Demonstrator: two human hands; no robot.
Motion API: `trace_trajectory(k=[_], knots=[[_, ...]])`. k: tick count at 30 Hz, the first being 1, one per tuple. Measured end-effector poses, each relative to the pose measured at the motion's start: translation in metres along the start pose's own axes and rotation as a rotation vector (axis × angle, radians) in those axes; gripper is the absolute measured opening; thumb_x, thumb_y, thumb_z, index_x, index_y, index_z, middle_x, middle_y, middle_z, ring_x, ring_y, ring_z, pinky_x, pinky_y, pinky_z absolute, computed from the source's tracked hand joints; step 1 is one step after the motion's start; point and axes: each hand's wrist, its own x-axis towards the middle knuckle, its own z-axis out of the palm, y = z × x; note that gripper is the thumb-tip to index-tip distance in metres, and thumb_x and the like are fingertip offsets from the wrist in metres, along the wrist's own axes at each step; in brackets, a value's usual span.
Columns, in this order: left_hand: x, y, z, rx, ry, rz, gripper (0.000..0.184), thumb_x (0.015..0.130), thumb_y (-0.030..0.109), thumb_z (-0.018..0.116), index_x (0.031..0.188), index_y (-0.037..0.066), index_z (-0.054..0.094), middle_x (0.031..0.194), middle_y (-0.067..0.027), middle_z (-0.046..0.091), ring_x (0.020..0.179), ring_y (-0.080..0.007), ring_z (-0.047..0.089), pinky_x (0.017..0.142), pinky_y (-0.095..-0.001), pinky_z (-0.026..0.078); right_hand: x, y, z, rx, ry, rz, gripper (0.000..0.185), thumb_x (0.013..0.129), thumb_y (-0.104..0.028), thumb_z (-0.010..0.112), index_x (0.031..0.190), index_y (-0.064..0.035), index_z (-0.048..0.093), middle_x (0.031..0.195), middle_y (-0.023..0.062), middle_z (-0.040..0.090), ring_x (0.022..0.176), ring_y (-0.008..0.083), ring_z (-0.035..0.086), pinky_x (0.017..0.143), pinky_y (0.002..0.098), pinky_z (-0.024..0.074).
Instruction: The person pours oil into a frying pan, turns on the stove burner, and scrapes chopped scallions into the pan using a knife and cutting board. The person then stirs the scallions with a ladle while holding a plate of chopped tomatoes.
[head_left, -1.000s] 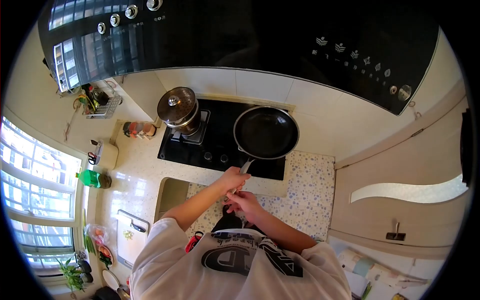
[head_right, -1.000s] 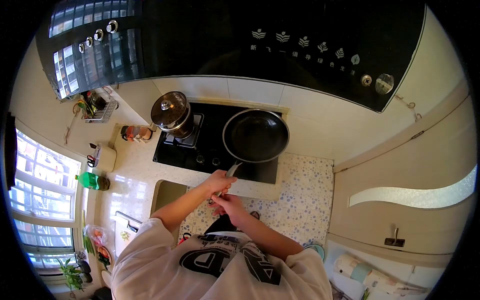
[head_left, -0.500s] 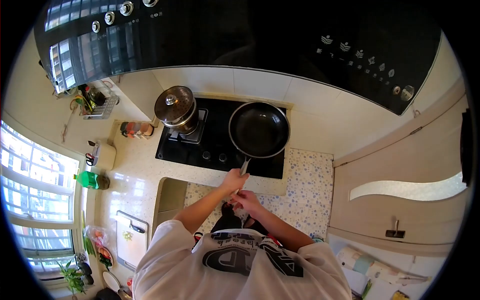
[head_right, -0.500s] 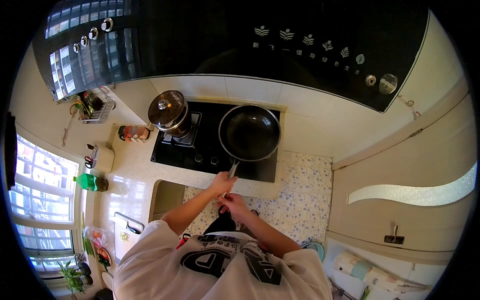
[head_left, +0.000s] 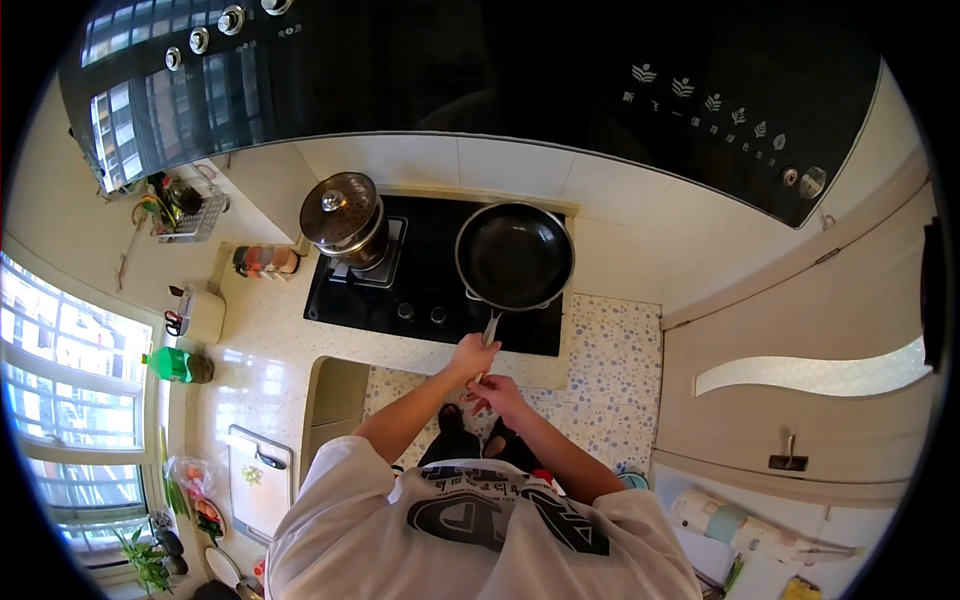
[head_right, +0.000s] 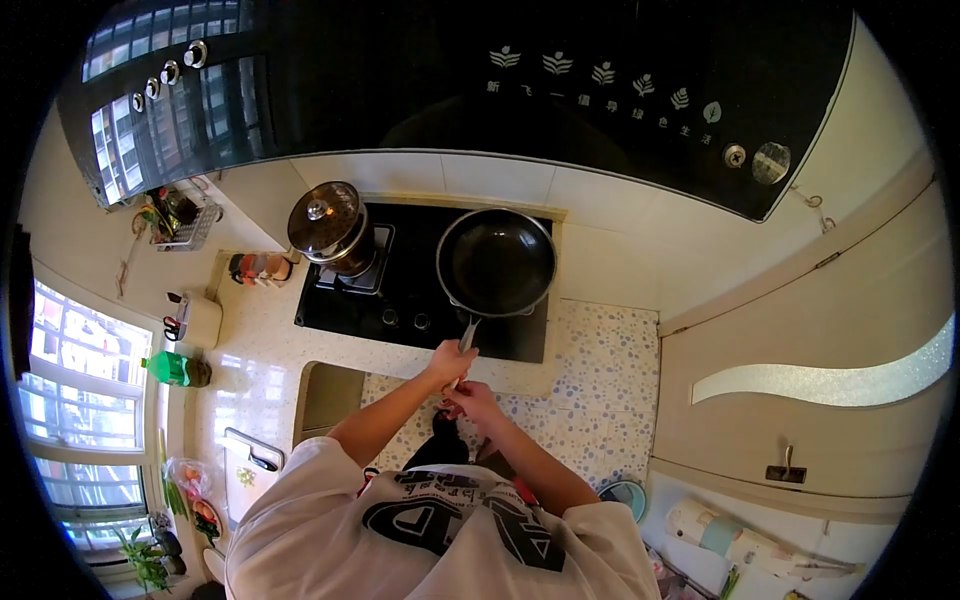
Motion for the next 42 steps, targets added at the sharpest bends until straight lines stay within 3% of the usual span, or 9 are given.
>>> trace_trajectory(k=[4, 7, 13, 26, 31, 37, 40, 42], knots=[[0.000, 0.009, 0.001, 0.059, 0.001, -0.009, 0.035, 0.093, 0.028, 0.064, 0.077, -0.002, 0.058, 0.058, -0.0133, 0.062, 0.055, -0.0272, 0.066, 0.055, -0.0409, 0.053, -0.002, -0.005, -0.005, -0.020, 0.016, -0.008, 0.032, 0.097, -0.032, 0.067, 0.101, -0.0010, 0.067, 0.092, 0.0112, 0.076, 0.065, 0.0171, 0.071, 0.055, 0.0246, 0.0432], [0.002, 0.011, 0.003, 0.013, -0.002, -0.022, 0.039, 0.095, 0.030, 0.063, 0.073, -0.001, 0.057, 0.058, -0.0118, 0.060, 0.047, -0.0241, 0.061, 0.047, -0.0392, 0.049, 0.001, -0.004, -0.008, 0.015, 0.019, -0.017, 0.030, 0.095, -0.030, 0.069, 0.099, 0.0001, 0.068, 0.088, 0.0106, 0.075, 0.063, 0.0164, 0.070, 0.052, 0.0249, 0.0431], [0.014, 0.015, 0.017, 0.078, 0.039, -0.022, 0.043, 0.094, 0.035, 0.064, 0.077, -0.003, 0.059, 0.060, -0.0155, 0.064, 0.057, -0.0294, 0.068, 0.057, -0.0410, 0.054, 0.001, -0.007, -0.023, 0.051, 0.027, -0.040, 0.028, 0.095, -0.028, 0.070, 0.097, 0.0001, 0.068, 0.087, 0.0122, 0.075, 0.063, 0.0173, 0.070, 0.053, 0.0249, 0.0429], [0.016, 0.019, 0.034, 0.057, 0.093, -0.010, 0.050, 0.095, 0.040, 0.061, 0.074, -0.005, 0.060, 0.060, -0.0158, 0.065, 0.056, -0.0299, 0.068, 0.056, -0.0414, 0.055, -0.003, -0.006, -0.040, 0.015, 0.048, -0.032, 0.027, 0.094, -0.030, 0.071, 0.092, -0.0028, 0.067, 0.084, 0.0115, 0.075, 0.061, 0.0160, 0.068, 0.056, 0.0255, 0.0434], [0.016, 0.020, 0.036, 0.073, 0.078, 0.000, 0.048, 0.095, 0.040, 0.062, 0.082, -0.006, 0.059, 0.065, -0.0163, 0.066, 0.059, -0.0301, 0.069, 0.057, -0.0414, 0.055, -0.007, -0.009, -0.042, 0.015, 0.050, -0.028, 0.027, 0.093, -0.029, 0.072, 0.092, -0.0022, 0.067, 0.083, 0.0110, 0.075, 0.061, 0.0158, 0.068, 0.055, 0.0251, 0.0434], [0.018, 0.021, 0.040, 0.062, 0.060, -0.033, 0.050, 0.095, 0.042, 0.061, 0.078, -0.005, 0.061, 0.065, -0.0153, 0.068, 0.060, -0.0296, 0.070, 0.060, -0.0412, 0.056, -0.009, -0.009, -0.051, 0.007, 0.030, -0.030, 0.026, 0.095, -0.024, 0.070, 0.099, 0.0015, 0.067, 0.086, 0.0143, 0.074, 0.061, 0.0183, 0.068, 0.056, 0.0270, 0.0488], [0.014, 0.021, 0.043, 0.062, 0.108, -0.008, 0.054, 0.095, 0.043, 0.060, 0.068, -0.003, 0.062, 0.060, -0.0158, 0.066, 0.056, -0.0288, 0.068, 0.060, -0.0402, 0.056, -0.011, -0.010, -0.051, 0.001, 0.021, -0.019, 0.027, 0.095, -0.024, 0.069, 0.100, 0.0021, 0.067, 0.086, 0.0148, 0.074, 0.061, 0.0183, 0.067, 0.057, 0.0272, 0.0490], [0.018, 0.019, 0.042, 0.074, 0.089, -0.019, 0.052, 0.096, 0.043, 0.060, 0.072, -0.003, 0.062, 0.064, -0.0144, 0.068, 0.058, -0.0278, 0.069, 0.060, -0.0400, 0.056, -0.012, -0.009, -0.051, 0.021, 0.017, -0.030, 0.027, 0.095, -0.025, 0.069, 0.101, 0.0020, 0.067, 0.086, 0.0148, 0.075, 0.062, 0.0185, 0.068, 0.057, 0.0280, 0.0491]])
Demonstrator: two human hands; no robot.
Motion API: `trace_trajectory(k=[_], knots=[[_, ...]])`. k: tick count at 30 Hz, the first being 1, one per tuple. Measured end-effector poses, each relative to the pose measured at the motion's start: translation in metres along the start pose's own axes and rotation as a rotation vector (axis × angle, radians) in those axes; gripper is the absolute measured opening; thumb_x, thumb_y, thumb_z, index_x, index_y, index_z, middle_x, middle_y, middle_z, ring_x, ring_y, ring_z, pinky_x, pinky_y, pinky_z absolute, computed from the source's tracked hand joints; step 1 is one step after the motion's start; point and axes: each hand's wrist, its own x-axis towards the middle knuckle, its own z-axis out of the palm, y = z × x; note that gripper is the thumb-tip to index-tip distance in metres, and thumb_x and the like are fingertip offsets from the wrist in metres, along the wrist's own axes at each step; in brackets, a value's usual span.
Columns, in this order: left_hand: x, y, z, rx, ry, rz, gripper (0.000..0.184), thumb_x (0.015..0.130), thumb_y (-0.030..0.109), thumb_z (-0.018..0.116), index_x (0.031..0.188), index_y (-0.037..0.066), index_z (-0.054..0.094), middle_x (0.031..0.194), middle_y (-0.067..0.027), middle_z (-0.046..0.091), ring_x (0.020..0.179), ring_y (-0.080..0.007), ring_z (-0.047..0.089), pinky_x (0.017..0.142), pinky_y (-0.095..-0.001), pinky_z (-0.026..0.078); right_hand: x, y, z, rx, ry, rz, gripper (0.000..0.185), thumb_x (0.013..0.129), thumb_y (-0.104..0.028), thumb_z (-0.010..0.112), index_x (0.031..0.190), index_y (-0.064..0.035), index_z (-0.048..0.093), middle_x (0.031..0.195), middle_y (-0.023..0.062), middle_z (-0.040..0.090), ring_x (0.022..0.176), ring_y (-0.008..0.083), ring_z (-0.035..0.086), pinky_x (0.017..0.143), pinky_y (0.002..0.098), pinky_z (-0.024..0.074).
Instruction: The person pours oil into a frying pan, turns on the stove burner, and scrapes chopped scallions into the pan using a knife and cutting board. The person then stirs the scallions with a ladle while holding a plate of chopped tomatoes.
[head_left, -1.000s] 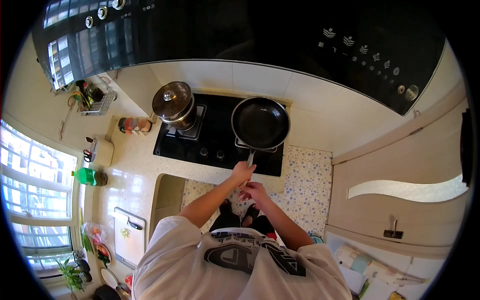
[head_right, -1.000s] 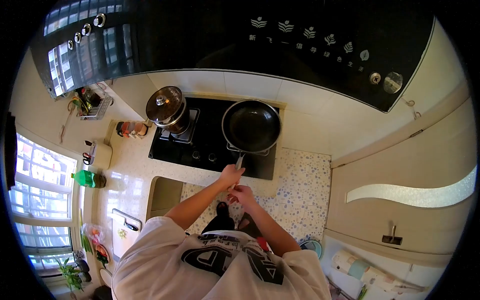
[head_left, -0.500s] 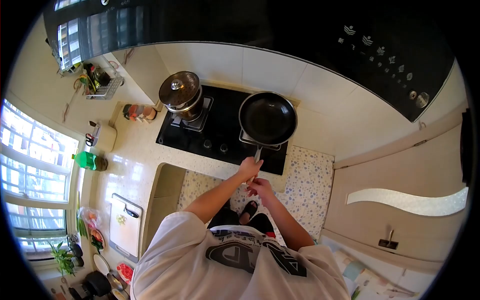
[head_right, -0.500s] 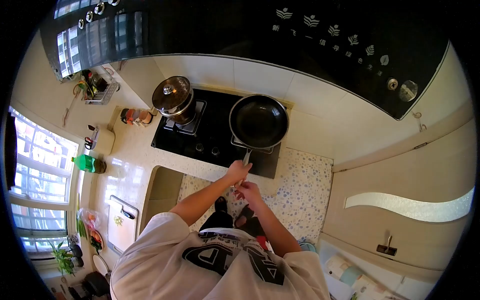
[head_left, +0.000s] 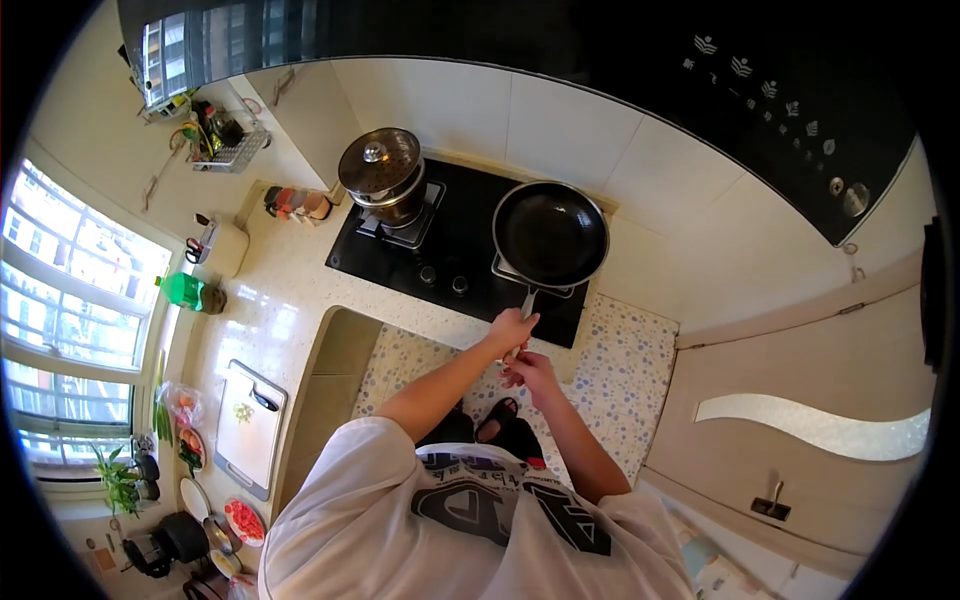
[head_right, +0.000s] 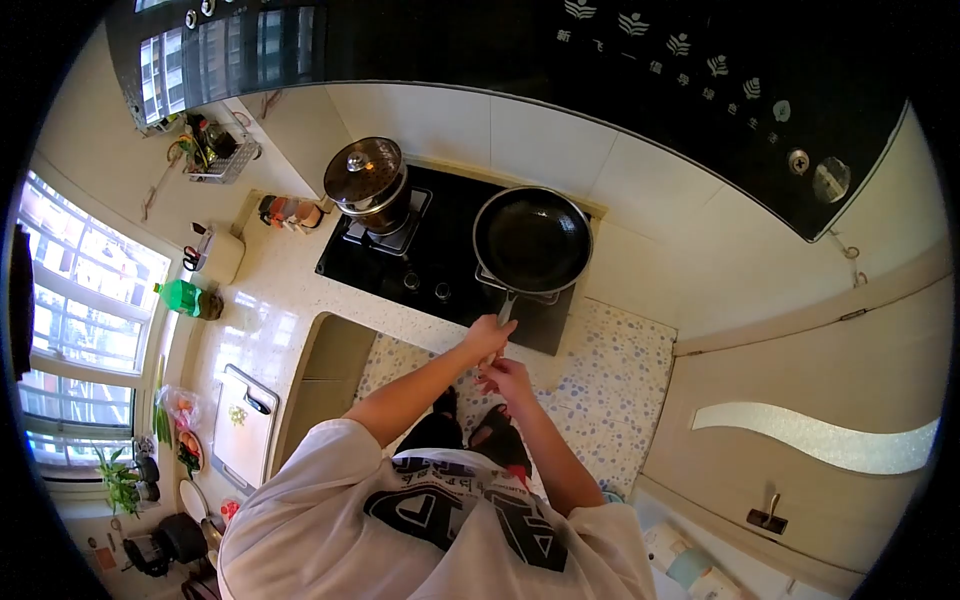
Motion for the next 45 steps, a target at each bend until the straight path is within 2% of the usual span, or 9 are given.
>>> trace_trajectory(k=[5, 8, 9, 11, 15, 19, 25, 28, 45], knots=[[-0.002, 0.001, 0.002, -0.183, -0.057, -0.048, 0.046, 0.097, 0.042, 0.062, 0.082, -0.002, 0.061, 0.065, -0.0114, 0.066, 0.056, -0.0239, 0.067, 0.057, -0.0376, 0.055, -0.003, 0.001, 0.000, -0.001, 0.022, -0.023, 0.032, 0.095, -0.032, 0.069, 0.095, 0.0003, 0.068, 0.080, 0.0116, 0.074, 0.062, 0.0165, 0.069, 0.055, 0.0274, 0.0467], [-0.001, -0.005, 0.003, -0.460, -0.125, -0.116, 0.039, 0.096, 0.039, 0.065, 0.097, 0.000, 0.059, 0.075, -0.0109, 0.066, 0.058, -0.0223, 0.065, 0.055, -0.0366, 0.056, -0.004, -0.010, -0.015, -0.706, 0.245, -0.187, 0.034, 0.095, -0.036, 0.069, 0.094, -0.0022, 0.069, 0.076, 0.0094, 0.073, 0.061, 0.0172, 0.069, 0.052, 0.0299, 0.0475], [-0.005, -0.004, 0.003, -0.555, -0.122, -0.151, 0.038, 0.096, 0.038, 0.066, 0.103, 0.002, 0.057, 0.079, -0.0111, 0.065, 0.060, -0.0222, 0.065, 0.055, -0.0367, 0.056, -0.026, -0.044, -0.007, -0.984, 0.411, -0.417, 0.027, 0.093, -0.032, 0.071, 0.096, -0.0058, 0.071, 0.068, 0.0059, 0.070, 0.056, 0.0186, 0.065, 0.050, 0.0322, 0.0474], [-0.015, 0.002, 0.000, -0.663, -0.153, -0.226, 0.041, 0.095, 0.038, 0.068, 0.114, 0.005, 0.052, 0.088, -0.0113, 0.064, 0.064, -0.0226, 0.065, 0.056, -0.0373, 0.058, -0.067, -0.119, 0.022, -0.904, 0.528, -0.759, 0.019, 0.089, -0.022, 0.073, 0.103, -0.0096, 0.072, 0.062, 0.0034, 0.063, 0.053, 0.0204, 0.061, 0.050, 0.0326, 0.0465], [-0.022, -0.026, 0.018, -0.679, -0.225, -0.243, 0.054, 0.095, 0.040, 0.067, 0.133, 0.011, 0.042, 0.095, -0.0108, 0.063, 0.069, -0.0234, 0.065, 0.059, -0.0389, 0.058, -0.146, -0.260, 0.093, -1.097, 0.537, -1.486, 0.044, 0.082, -0.009, 0.069, 0.125, -0.0097, 0.067, 0.056, -0.0005, 0.052, 0.047, 0.0162, 0.050, 0.047, 0.0310, 0.0402], [-0.048, -0.011, 0.018, -0.628, -0.108, -0.293, 0.056, 0.100, 0.039, 0.061, 0.142, 0.010, 0.038, 0.099, -0.0096, 0.061, 0.067, -0.0216, 0.060, 0.057, -0.0368, 0.054, -0.196, -0.359, 0.174, -1.378, 0.698, -1.797, 0.064, 0.076, -0.009, 0.067, 0.140, -0.0109, 0.059, 0.054, -0.0027, 0.048, 0.042, 0.0149, 0.043, 0.045, 0.0289, 0.0358], [-0.049, -0.009, 0.014, -0.717, -0.151, -0.368, 0.050, 0.104, 0.041, 0.055, 0.141, 0.011, 0.040, 0.093, -0.0082, 0.054, 0.060, -0.0162, 0.042, 0.048, -0.0367, 0.035, -0.187, -0.421, 0.232, -1.661, 0.975, -1.793, 0.066, 0.078, -0.016, 0.066, 0.144, -0.0124, 0.056, 0.043, -0.0044, 0.040, 0.034, 0.0142, 0.033, 0.039, 0.0281, 0.0303], [-0.046, -0.013, 0.016, -0.728, -0.168, -0.347, 0.047, 0.105, 0.042, 0.052, 0.139, 0.012, 0.041, 0.091, -0.0073, 0.050, 0.060, -0.0162, 0.040, 0.049, -0.0359, 0.034, -0.178, -0.429, 0.234, -1.667, 1.006, -1.845, 0.065, 0.072, -0.019, 0.068, 0.136, -0.0083, 0.063, 0.038, -0.0038, 0.035, 0.031, 0.0130, 0.027, 0.038, 0.0280, 0.0246], [-0.049, -0.009, 0.013, -0.585, -0.188, -0.365, 0.046, 0.104, 0.047, 0.052, 0.129, 0.010, 0.042, 0.091, -0.0080, 0.051, 0.058, -0.0172, 0.042, 0.049, -0.0382, 0.036, -0.177, -0.421, 0.233, -1.692, 0.999, -1.749, 0.069, 0.075, -0.015, 0.067, 0.142, -0.0097, 0.057, 0.044, -0.0042, 0.043, 0.034, 0.0141, 0.037, 0.040, 0.0283, 0.0316]])
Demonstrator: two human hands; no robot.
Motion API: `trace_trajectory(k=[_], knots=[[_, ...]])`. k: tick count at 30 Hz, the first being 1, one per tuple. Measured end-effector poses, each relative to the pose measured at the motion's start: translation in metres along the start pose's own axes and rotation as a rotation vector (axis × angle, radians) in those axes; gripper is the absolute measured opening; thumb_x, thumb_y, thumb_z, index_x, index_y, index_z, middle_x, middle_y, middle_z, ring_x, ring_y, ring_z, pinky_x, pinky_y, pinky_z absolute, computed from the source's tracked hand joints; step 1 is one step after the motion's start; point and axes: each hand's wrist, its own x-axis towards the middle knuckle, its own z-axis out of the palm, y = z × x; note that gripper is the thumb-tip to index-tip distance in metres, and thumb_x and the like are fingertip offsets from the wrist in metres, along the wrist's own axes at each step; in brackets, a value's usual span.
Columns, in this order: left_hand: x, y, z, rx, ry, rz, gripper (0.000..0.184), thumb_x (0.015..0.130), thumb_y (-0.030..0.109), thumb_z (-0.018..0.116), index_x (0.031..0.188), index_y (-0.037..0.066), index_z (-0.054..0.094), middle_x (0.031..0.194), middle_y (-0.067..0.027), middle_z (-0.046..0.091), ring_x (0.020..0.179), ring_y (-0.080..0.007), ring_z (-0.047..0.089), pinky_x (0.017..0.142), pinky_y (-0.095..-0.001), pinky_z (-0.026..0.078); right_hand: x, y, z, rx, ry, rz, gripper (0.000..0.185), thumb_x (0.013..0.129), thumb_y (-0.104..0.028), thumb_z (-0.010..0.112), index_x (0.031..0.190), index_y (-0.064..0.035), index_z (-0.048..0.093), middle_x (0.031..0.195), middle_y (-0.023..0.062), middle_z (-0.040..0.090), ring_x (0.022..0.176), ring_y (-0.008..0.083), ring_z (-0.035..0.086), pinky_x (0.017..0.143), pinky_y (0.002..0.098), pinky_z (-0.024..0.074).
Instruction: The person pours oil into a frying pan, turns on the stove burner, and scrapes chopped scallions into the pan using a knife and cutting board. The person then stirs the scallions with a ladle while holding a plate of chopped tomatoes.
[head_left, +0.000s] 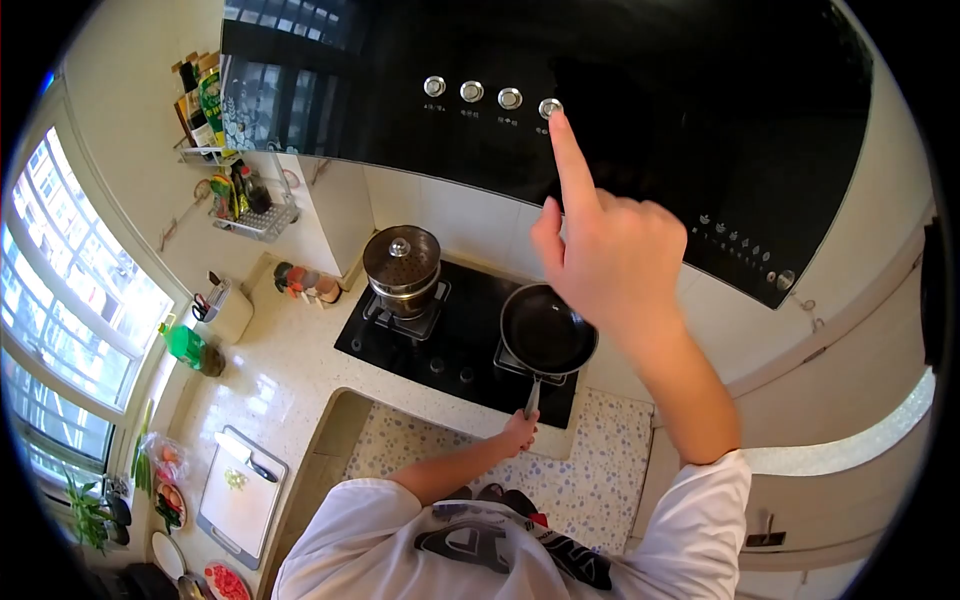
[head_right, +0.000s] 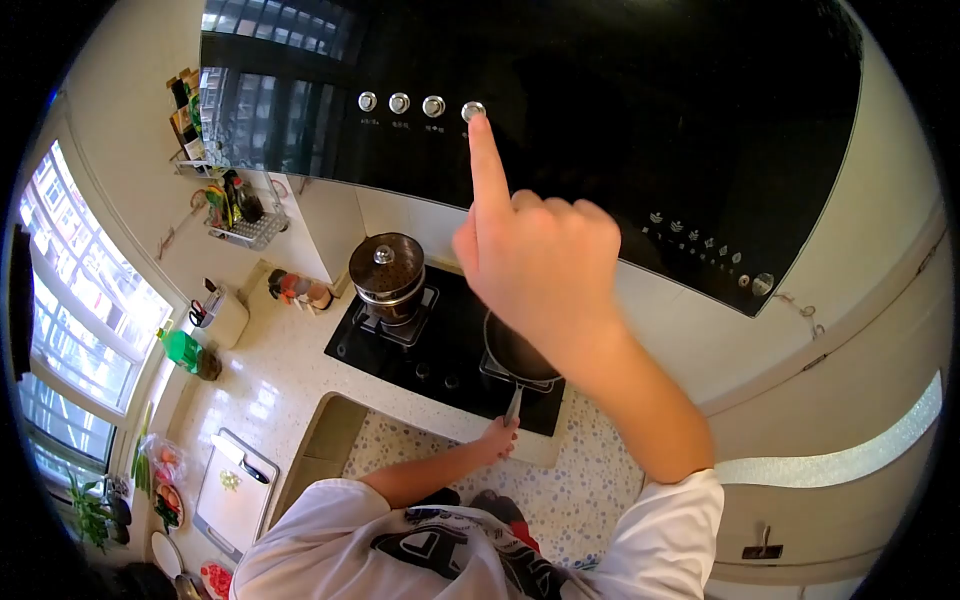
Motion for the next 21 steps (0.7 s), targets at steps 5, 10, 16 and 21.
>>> trace_trajectory(k=[5, 10, 16, 21], knots=[[0.016, -0.008, -0.002, -0.141, -0.085, 0.031, 0.046, 0.103, 0.046, 0.053, 0.130, 0.010, 0.044, 0.088, -0.0068, 0.053, 0.055, -0.0161, 0.042, 0.048, -0.0365, 0.036, -0.071, -0.030, 0.002, 0.357, -0.046, -0.105, 0.062, 0.076, -0.015, 0.067, 0.135, 0.0023, 0.059, 0.054, -0.0023, 0.051, 0.039, 0.0140, 0.045, 0.044, 0.0312, 0.0379], [-0.046, 0.029, -0.013, -0.328, -0.162, 0.035, 0.048, 0.101, 0.039, 0.058, 0.137, 0.011, 0.044, 0.092, -0.0074, 0.057, 0.062, -0.0184, 0.054, 0.052, -0.0339, 0.046, -0.182, -0.081, 0.056, 0.613, -0.333, 0.054, 0.037, 0.080, -0.021, 0.069, 0.115, -0.0075, 0.071, 0.058, 0.0014, 0.060, 0.045, 0.0206, 0.056, 0.047, 0.0338, 0.0454], [-0.058, -0.027, -0.083, -0.357, -0.004, 0.041, 0.050, 0.100, 0.036, 0.059, 0.140, 0.011, 0.044, 0.098, -0.0086, 0.059, 0.065, -0.0191, 0.058, 0.054, -0.0335, 0.049, -0.311, -0.146, 0.135, 0.681, -0.901, 0.291, 0.024, 0.085, -0.031, 0.067, 0.097, -0.0105, 0.071, 0.076, 0.0102, 0.071, 0.070, 0.0336, 0.069, 0.061, 0.0448, 0.0549], [-0.017, -0.106, -0.176, -0.187, 0.280, 0.107, 0.059, 0.094, 0.029, 0.064, 0.147, 0.013, 0.043, 0.124, -0.0127, 0.058, 0.086, -0.0257, 0.067, 0.067, -0.0407, 0.056, -0.375, -0.187, 0.186, 0.634, -1.139, 0.505, 0.034, 0.088, -0.034, 0.064, 0.107, -0.0074, 0.071, 0.096, 0.0177, 0.072, 0.092, 0.0383, 0.069, 0.079, 0.0476, 0.0559]])
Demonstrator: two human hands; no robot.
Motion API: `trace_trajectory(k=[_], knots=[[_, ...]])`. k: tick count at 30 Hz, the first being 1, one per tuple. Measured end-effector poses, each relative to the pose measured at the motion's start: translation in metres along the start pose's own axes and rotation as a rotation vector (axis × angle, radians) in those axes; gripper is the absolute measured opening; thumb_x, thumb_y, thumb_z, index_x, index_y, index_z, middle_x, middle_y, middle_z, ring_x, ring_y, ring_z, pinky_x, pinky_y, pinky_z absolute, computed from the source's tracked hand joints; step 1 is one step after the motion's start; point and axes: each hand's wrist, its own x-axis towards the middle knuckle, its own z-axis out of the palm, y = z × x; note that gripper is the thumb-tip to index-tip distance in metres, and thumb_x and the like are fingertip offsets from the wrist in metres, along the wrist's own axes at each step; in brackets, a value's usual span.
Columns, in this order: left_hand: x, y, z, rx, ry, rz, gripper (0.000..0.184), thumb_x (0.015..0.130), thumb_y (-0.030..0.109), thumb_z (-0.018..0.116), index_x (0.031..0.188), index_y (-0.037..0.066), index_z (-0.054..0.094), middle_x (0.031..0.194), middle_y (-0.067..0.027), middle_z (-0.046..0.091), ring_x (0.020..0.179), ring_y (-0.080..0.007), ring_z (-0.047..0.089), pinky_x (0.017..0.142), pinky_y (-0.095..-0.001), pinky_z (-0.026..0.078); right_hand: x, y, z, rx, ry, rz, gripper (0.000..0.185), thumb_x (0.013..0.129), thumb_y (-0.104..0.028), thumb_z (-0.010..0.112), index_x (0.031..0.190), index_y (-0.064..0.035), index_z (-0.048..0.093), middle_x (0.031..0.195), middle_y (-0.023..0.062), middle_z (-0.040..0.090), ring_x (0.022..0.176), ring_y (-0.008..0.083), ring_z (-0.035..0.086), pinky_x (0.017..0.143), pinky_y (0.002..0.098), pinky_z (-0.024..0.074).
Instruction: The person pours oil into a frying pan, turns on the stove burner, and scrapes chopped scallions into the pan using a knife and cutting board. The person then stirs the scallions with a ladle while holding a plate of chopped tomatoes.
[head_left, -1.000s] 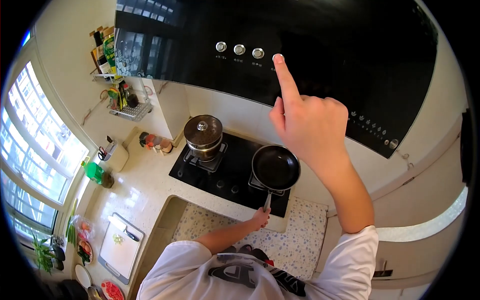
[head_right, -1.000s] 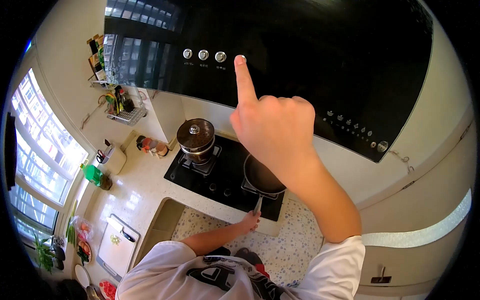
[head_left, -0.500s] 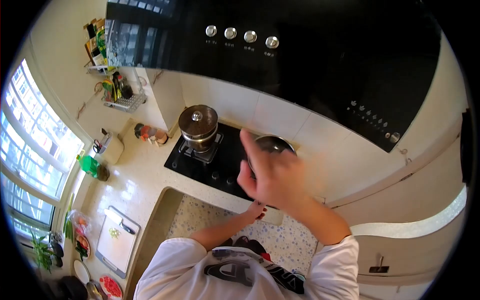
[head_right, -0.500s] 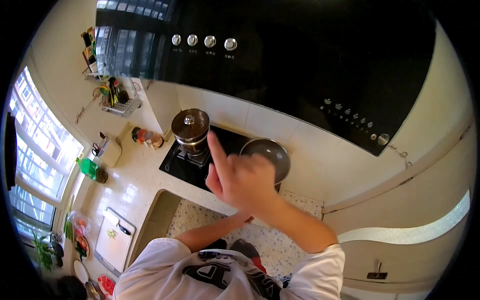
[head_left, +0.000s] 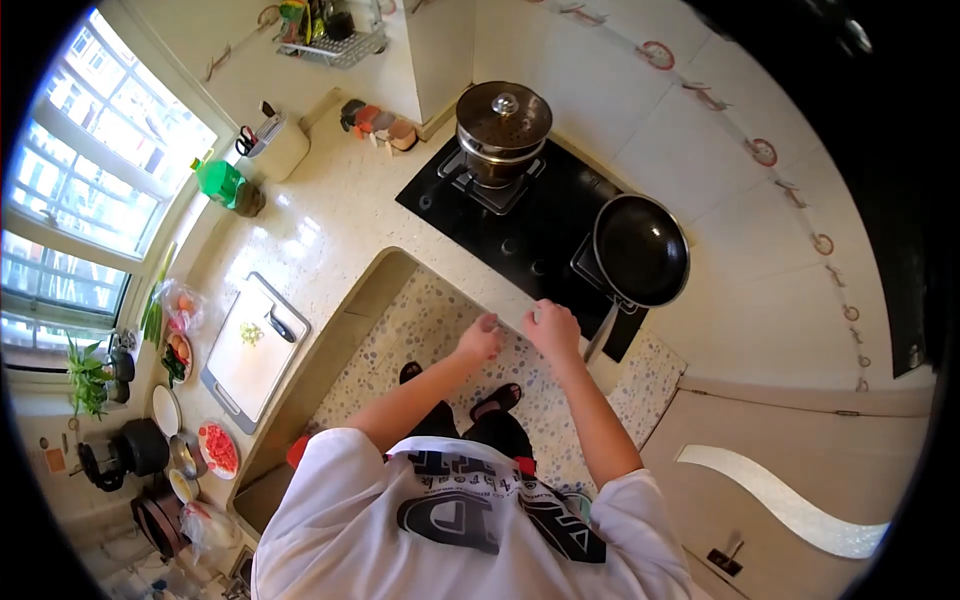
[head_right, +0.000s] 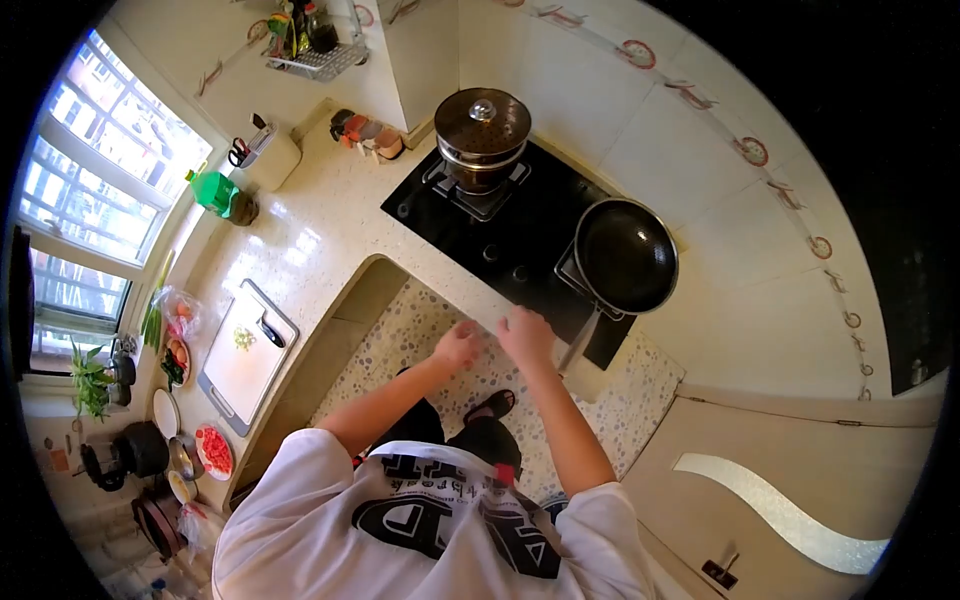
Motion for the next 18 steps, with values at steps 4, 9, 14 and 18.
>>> trace_trajectory(k=[4, 9, 14, 18], knots=[[-0.013, 0.009, -0.062, 0.955, 0.323, 0.528, 0.066, 0.090, 0.023, 0.062, 0.151, 0.012, 0.040, 0.152, -0.0154, 0.040, 0.130, -0.0335, 0.047, 0.100, -0.0529, 0.044, 0.027, 0.015, 0.054, -0.023, 0.074, 0.182, 0.040, 0.088, -0.032, 0.066, 0.115, -0.0031, 0.068, 0.111, 0.0230, 0.069, 0.097, 0.0417, 0.067, 0.084, 0.0479, 0.0552], [0.010, 0.011, -0.104, 1.259, 0.252, 0.747, 0.071, 0.092, 0.024, 0.059, 0.157, 0.012, 0.032, 0.165, -0.0136, 0.023, 0.153, -0.0336, 0.017, 0.122, -0.0542, 0.018, 0.070, 0.027, 0.104, -0.082, 0.321, 0.266, 0.048, 0.088, -0.036, 0.068, 0.122, -0.0021, 0.062, 0.112, 0.0224, 0.065, 0.094, 0.0436, 0.066, 0.080, 0.0506, 0.0560], [0.054, -0.013, -0.120, 1.145, 0.264, 0.843, 0.071, 0.091, 0.023, 0.062, 0.155, 0.011, 0.035, 0.165, -0.0121, 0.023, 0.153, -0.0307, 0.020, 0.121, -0.0555, 0.019, 0.113, 0.035, 0.137, -0.128, 0.383, 0.307, 0.050, 0.089, -0.039, 0.069, 0.119, -0.0003, 0.063, 0.114, 0.0239, 0.065, 0.094, 0.0424, 0.068, 0.080, 0.0484, 0.0571], [0.059, -0.017, -0.124, 1.066, 0.263, 0.861, 0.068, 0.090, 0.023, 0.063, 0.153, 0.012, 0.040, 0.164, -0.0113, 0.026, 0.152, -0.0296, 0.024, 0.120, -0.0565, 0.022, 0.130, 0.038, 0.145, -0.183, 0.434, 0.350, 0.043, 0.087, -0.036, 0.072, 0.108, 0.0016, 0.068, 0.098, 0.0236, 0.070, 0.092, 0.0416, 0.068, 0.080, 0.0471, 0.0574]])
